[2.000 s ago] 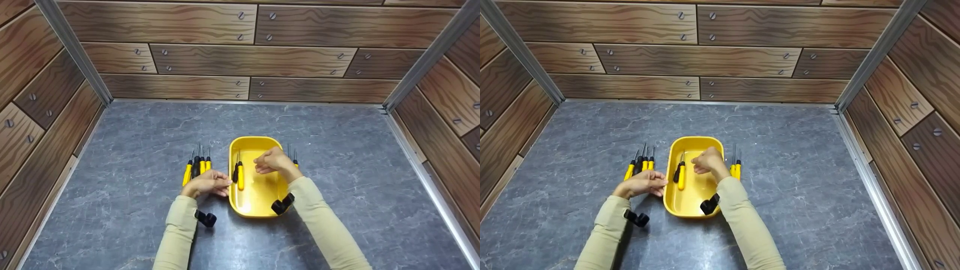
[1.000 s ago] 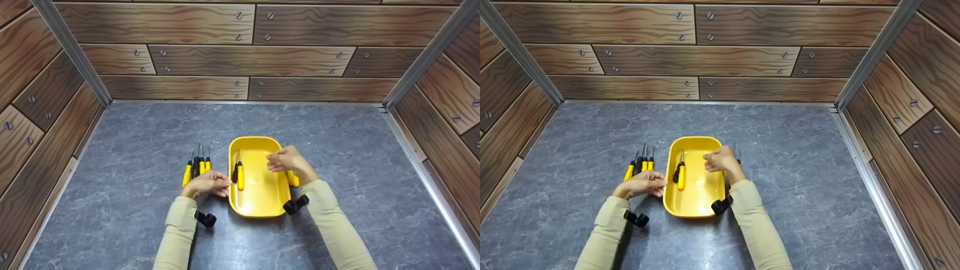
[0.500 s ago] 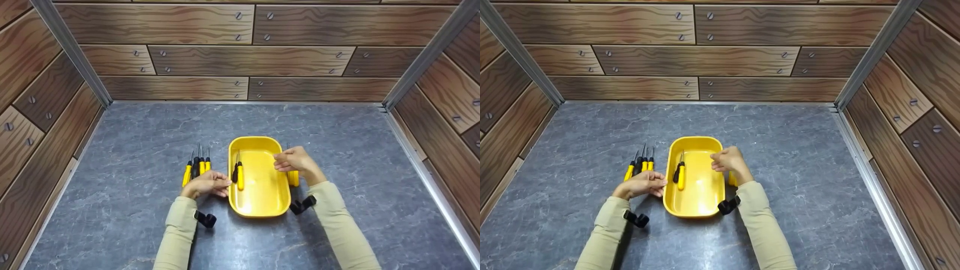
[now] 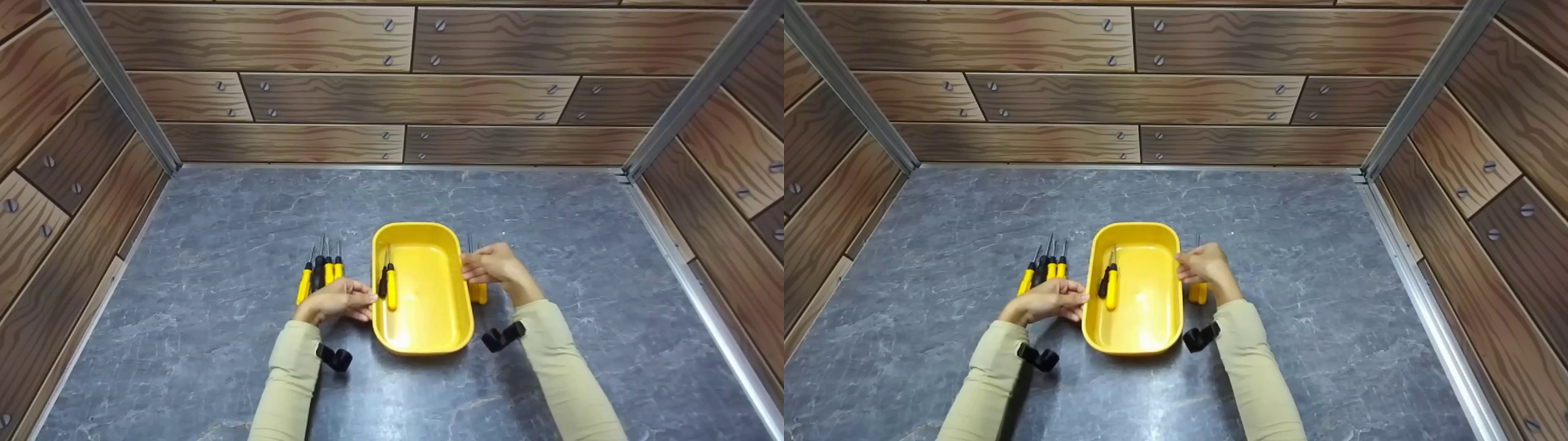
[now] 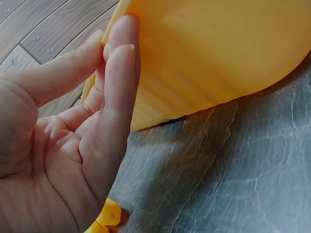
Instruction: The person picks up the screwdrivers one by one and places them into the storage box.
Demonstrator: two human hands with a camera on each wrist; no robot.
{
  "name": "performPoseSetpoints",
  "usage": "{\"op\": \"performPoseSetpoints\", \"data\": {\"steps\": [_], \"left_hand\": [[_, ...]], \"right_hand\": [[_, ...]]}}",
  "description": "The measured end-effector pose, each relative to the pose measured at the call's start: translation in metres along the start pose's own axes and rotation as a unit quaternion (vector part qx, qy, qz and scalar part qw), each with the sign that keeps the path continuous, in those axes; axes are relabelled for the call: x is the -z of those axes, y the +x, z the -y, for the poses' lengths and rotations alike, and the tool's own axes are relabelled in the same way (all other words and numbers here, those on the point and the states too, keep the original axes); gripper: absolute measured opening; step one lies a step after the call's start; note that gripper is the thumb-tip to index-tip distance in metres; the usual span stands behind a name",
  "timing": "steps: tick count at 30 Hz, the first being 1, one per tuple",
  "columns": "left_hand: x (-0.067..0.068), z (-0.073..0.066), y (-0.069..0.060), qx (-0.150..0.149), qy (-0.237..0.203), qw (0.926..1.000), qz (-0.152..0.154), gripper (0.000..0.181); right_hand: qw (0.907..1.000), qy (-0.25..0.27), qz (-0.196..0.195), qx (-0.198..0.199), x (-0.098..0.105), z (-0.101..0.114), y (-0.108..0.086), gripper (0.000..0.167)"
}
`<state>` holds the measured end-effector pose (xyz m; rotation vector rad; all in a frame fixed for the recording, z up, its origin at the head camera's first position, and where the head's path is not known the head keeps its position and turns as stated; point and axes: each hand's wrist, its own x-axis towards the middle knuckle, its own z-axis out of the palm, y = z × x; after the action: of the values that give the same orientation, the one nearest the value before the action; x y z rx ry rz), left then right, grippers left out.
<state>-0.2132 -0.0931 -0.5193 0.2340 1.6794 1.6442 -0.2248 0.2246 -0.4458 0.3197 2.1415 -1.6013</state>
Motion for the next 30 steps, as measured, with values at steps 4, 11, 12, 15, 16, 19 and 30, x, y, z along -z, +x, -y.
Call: {"op": "performPoseSetpoints", "data": {"steps": [4, 11, 12, 15, 16, 19, 30], "left_hand": [[0.000, 0.000, 0.000, 0.001, -0.005, 1.0000, 0.000, 0.009], [0.000, 0.001, 0.000, 0.004, -0.008, 1.0000, -0.001, 0.012], [0.000, 0.001, 0.000, 0.003, -0.007, 1.0000, -0.001, 0.012], [0.000, 0.001, 0.000, 0.002, -0.005, 1.0000, -0.002, 0.013], [0.000, 0.001, 0.000, 0.002, -0.005, 1.0000, -0.002, 0.012], [0.001, 0.001, 0.000, 0.002, -0.005, 1.0000, 0.000, 0.009], [0.000, 0.000, -0.001, -0.014, -0.002, 0.9999, 0.007, 0.016]], "right_hand": [[1.0000, 0.000, -0.008, -0.003, 0.005, -0.003, 0.000, 0.039], [0.9997, -0.005, -0.021, -0.006, 0.010, -0.008, 0.001, 0.042], [0.9997, -0.005, -0.022, -0.006, 0.011, -0.009, 0.001, 0.042], [0.9997, -0.001, -0.024, -0.007, 0.012, -0.011, 0.001, 0.043], [0.9997, 0.001, -0.024, -0.008, 0.012, -0.012, 0.001, 0.043], [0.9998, 0.002, -0.020, -0.008, 0.013, -0.013, 0.001, 0.043], [0.9993, 0.002, -0.032, -0.018, 0.018, -0.016, 0.001, 0.042]]}}
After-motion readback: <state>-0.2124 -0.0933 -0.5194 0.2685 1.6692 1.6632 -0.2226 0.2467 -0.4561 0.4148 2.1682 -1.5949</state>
